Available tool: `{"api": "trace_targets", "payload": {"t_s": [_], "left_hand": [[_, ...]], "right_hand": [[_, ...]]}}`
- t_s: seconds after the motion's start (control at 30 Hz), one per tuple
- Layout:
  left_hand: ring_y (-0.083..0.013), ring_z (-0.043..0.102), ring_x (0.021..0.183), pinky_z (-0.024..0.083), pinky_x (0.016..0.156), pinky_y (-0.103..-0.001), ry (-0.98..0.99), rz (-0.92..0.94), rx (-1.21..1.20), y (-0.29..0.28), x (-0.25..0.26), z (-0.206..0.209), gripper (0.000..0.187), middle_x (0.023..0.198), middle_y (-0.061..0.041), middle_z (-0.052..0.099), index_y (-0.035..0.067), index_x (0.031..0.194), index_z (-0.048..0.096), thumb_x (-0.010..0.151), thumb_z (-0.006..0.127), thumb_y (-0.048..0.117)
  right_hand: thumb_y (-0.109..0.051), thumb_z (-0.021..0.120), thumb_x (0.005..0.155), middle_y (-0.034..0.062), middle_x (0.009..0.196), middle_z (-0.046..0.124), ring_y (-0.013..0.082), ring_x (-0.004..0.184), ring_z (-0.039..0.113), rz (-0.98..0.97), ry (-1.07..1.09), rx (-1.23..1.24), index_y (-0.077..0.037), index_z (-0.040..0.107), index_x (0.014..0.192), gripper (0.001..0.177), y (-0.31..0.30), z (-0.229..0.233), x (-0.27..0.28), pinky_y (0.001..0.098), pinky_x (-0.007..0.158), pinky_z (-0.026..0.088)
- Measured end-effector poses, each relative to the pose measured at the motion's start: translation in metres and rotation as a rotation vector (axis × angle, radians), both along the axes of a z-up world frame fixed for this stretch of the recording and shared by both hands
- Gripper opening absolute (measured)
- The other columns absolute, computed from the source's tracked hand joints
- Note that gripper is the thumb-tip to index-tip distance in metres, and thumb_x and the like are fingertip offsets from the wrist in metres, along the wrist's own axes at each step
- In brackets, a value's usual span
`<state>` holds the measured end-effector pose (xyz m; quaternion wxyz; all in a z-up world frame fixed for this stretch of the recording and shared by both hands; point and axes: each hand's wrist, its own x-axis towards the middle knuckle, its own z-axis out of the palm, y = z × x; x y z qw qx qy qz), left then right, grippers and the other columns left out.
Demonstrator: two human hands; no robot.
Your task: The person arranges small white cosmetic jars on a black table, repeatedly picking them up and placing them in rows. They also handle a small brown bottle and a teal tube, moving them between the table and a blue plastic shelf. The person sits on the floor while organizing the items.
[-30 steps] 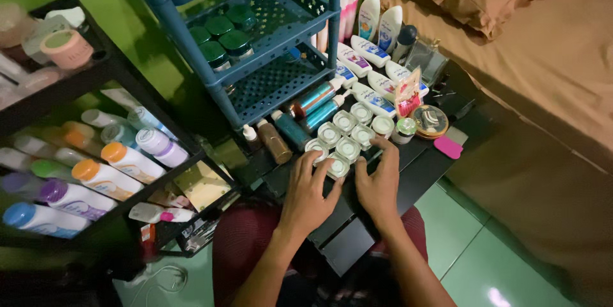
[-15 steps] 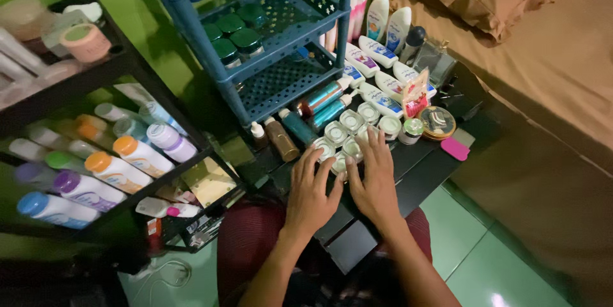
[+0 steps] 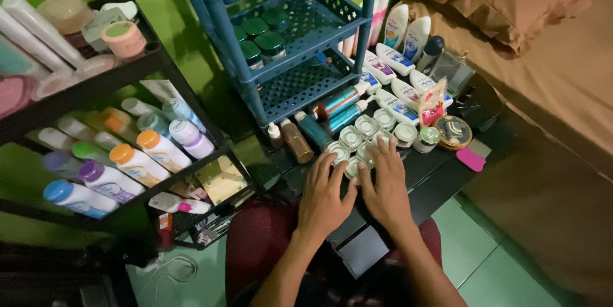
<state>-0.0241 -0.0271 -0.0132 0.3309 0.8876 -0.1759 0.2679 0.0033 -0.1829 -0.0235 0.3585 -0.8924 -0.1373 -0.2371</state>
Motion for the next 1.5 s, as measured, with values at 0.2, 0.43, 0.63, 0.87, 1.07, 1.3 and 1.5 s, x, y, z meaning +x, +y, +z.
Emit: {"api": "trace_targets", "payload": {"t_s": [0.2, 0.43, 0.63, 0.87, 1.07, 1.3, 1.5], "left_hand": [[-0.0424, 0.047, 0.137, 0.041, 0.111, -0.052, 0.007, -0.002, -0.003, 0.0, 0.0, -0.001, 0.037, 0.137, -0.023, 0.053, -0.003, 0.125, 0.061, 0.095, 0.069, 0.018], [-0.0424, 0.05, 0.135, 0.043, 0.112, -0.051, -0.007, -0.041, -0.115, 0.005, 0.002, -0.006, 0.034, 0.134, -0.022, 0.055, -0.004, 0.126, 0.061, 0.096, 0.066, 0.013], [-0.0429, 0.051, 0.135, 0.044, 0.112, -0.05, -0.009, -0.06, -0.195, 0.004, 0.002, -0.006, 0.03, 0.132, -0.022, 0.056, -0.003, 0.124, 0.06, 0.097, 0.064, 0.01], [-0.0422, 0.054, 0.13, 0.045, 0.11, -0.05, 0.011, -0.123, -0.207, 0.016, 0.007, 0.001, 0.031, 0.131, -0.023, 0.056, -0.005, 0.124, 0.057, 0.098, 0.063, 0.01], [-0.0441, 0.056, 0.129, 0.046, 0.111, -0.05, -0.11, -0.04, -0.189, 0.042, 0.022, 0.03, 0.029, 0.132, -0.024, 0.058, -0.002, 0.125, 0.058, 0.099, 0.063, 0.011], [-0.0427, 0.053, 0.135, 0.042, 0.115, -0.051, -0.318, 0.066, 0.014, 0.074, 0.06, 0.086, 0.033, 0.136, -0.023, 0.056, -0.003, 0.128, 0.058, 0.099, 0.064, 0.011], [-0.0424, 0.047, 0.138, 0.04, 0.113, -0.053, -0.361, 0.107, 0.169, 0.082, 0.094, 0.116, 0.045, 0.139, -0.024, 0.054, -0.004, 0.13, 0.057, 0.088, 0.067, 0.008]], "right_hand": [[-0.012, 0.056, 0.104, 0.0221, 0.142, 0.062, 0.0397, 0.144, 0.05, -0.033, -0.038, 0.249, 0.0, 0.067, 0.121, 0.023, -0.006, -0.003, 0.0, 0.0445, 0.112, 0.043], [-0.004, 0.057, 0.104, 0.0058, 0.115, 0.07, 0.0111, 0.102, 0.064, -0.107, 0.054, 0.748, -0.001, 0.066, 0.116, 0.015, -0.026, -0.029, 0.01, 0.026, 0.09, 0.05], [-0.005, 0.062, 0.103, 0.0027, 0.095, 0.064, 0.0077, 0.083, 0.056, -0.22, 0.116, 0.784, -0.002, 0.066, 0.112, 0.01, -0.033, -0.04, 0.013, 0.0247, 0.073, 0.045], [-0.005, 0.061, 0.101, 0.0013, 0.095, 0.066, 0.0069, 0.081, 0.057, -0.087, 0.006, 0.592, -0.003, 0.067, 0.109, 0.01, -0.015, -0.01, 0.012, 0.024, 0.072, 0.047], [-0.003, 0.066, 0.099, 0.0087, 0.095, 0.068, 0.0177, 0.086, 0.062, -0.008, -0.153, 0.415, -0.002, 0.069, 0.106, 0.008, 0.004, 0.039, 0.026, 0.0307, 0.08, 0.05], [0.0, 0.067, 0.095, 0.0149, 0.1, 0.069, 0.0285, 0.093, 0.068, 0.131, -0.307, 0.254, -0.003, 0.068, 0.103, 0.009, 0.031, 0.099, 0.074, 0.0365, 0.083, 0.053], [-0.001, 0.066, 0.094, 0.017, 0.097, 0.068, 0.0332, 0.092, 0.067, 0.265, -0.377, 0.111, -0.001, 0.069, 0.104, 0.011, 0.05, 0.15, 0.146, 0.0409, 0.082, 0.053]]}}
